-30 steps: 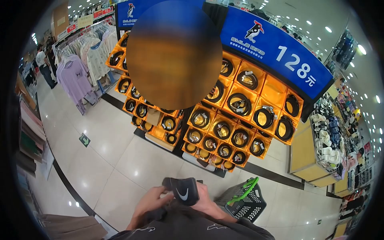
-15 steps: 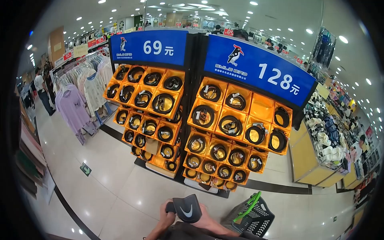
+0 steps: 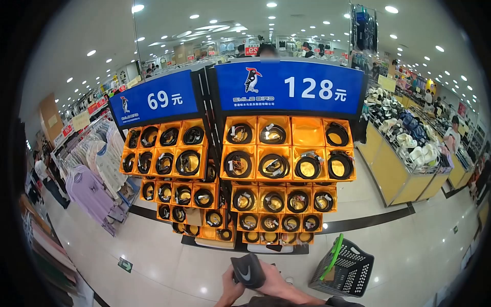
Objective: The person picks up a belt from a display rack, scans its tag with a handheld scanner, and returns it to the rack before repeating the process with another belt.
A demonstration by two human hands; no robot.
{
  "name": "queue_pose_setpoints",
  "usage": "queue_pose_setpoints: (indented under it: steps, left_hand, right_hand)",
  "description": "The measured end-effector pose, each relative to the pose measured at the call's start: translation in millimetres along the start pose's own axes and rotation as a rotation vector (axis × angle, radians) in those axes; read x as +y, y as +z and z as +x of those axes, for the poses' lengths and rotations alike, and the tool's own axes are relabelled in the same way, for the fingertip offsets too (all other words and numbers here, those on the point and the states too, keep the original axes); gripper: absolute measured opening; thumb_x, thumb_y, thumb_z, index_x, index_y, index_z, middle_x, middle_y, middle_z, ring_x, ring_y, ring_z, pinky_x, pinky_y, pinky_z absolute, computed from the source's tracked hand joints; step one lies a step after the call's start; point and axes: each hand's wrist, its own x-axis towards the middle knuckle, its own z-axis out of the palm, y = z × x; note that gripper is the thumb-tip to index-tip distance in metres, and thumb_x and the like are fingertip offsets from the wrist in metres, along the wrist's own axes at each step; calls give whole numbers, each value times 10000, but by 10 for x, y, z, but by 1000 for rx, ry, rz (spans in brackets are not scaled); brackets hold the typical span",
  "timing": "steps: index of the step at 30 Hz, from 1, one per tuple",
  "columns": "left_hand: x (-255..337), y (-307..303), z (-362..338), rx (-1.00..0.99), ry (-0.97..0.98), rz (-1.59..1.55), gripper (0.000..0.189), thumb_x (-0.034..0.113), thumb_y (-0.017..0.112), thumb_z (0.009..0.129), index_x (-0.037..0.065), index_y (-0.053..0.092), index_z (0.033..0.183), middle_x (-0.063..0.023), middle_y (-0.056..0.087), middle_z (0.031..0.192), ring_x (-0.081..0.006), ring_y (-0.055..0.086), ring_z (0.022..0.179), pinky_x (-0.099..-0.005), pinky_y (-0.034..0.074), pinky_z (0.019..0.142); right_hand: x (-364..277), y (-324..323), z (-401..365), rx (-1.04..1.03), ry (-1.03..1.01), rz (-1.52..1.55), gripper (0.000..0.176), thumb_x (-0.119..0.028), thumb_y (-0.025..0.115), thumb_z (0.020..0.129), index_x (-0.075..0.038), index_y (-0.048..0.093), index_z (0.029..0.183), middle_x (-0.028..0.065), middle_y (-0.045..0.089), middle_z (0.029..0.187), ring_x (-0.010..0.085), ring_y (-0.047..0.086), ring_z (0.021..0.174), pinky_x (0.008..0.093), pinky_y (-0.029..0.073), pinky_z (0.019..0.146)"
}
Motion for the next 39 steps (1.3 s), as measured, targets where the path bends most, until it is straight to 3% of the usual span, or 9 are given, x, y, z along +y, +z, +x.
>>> queue_pose_setpoints:
  steps: [4, 12, 16, 19, 26, 29, 32, 35, 39]
  left_hand:
    - [-262, 351, -71, 55, -35, -287, 174, 0, 543, 744, 21, 597, 908, -144, 622, 743, -247, 639, 679, -321, 476, 624]
    - [213, 55, 260, -457, 165, 594, 265, 41, 609, 722, 50, 635, 985, -169, 672, 867, -388, 641, 806, -420, 524, 676]
    - [-136, 363, 138, -82, 57, 20, 223, 47, 575, 762, 3, 603, 979, -164, 654, 831, -259, 674, 784, -360, 513, 686]
    - [-212, 686, 2, 34, -105, -288, 197, 29, 552, 782, -10, 593, 971, -175, 654, 882, -235, 670, 827, -350, 507, 709]
    - [473, 573, 333, -407, 27, 559, 293, -2, 556, 785, 39, 568, 1075, -182, 664, 961, -302, 675, 897, -379, 524, 720]
    - [523, 732, 326, -168, 141, 320, 314, -11, 574, 787, 34, 554, 1098, -141, 669, 930, -260, 676, 847, -352, 526, 711]
    - [-23, 1017, 68, -18, -294, -229, 294, -20, 587, 792, 28, 560, 1080, -81, 645, 898, -195, 641, 802, -318, 518, 701]
    - [165, 1428, -4, 328, -356, -495, 209, -31, 570, 801, 25, 583, 1002, -39, 606, 893, -148, 594, 796, -296, 503, 680]
    - [414, 1153, 265, -90, 51, 142, 273, -44, 551, 724, 28, 578, 985, -136, 629, 827, -255, 637, 741, -337, 508, 694]
  right_hand:
    - [182, -95, -73, 30, 26, -13, 598, -212, 826, 679, -73, 536, 1183, 151, 643, 1032, 342, 639, 961, 374, 513, 800]
    - [137, -288, -149, -18, 58, -67, 516, -115, 783, 692, -44, 543, 1143, 166, 649, 1004, 333, 646, 931, 376, 512, 799]
    - [462, -297, -232, 68, 74, 241, 380, -93, 787, 713, -42, 611, 1046, 89, 660, 918, 142, 624, 835, 315, 509, 742]
    - [465, -396, -218, 142, -32, 155, 272, -111, 783, 690, -50, 649, 919, 75, 664, 839, 167, 639, 729, 297, 513, 668]
    - [482, -809, -260, 50, 48, -6, 509, -195, 812, 689, -67, 562, 1113, 138, 654, 966, 324, 651, 904, 357, 509, 755]
    - [656, -764, -313, 77, -16, 117, 488, -196, 813, 689, -73, 574, 1097, 135, 655, 964, 314, 655, 889, 351, 511, 740]
    - [717, -773, -346, 206, -93, 137, 412, -163, 811, 681, -58, 617, 1029, 91, 667, 932, 224, 665, 827, 336, 518, 735]
    - [771, -828, -377, 303, -22, 221, 411, -168, 818, 670, -54, 629, 1018, 78, 669, 933, 191, 661, 817, 329, 520, 736]
    - [759, -1048, -407, 227, 55, 105, 497, -211, 833, 658, -70, 600, 1074, 106, 661, 954, 245, 666, 837, 338, 521, 750]
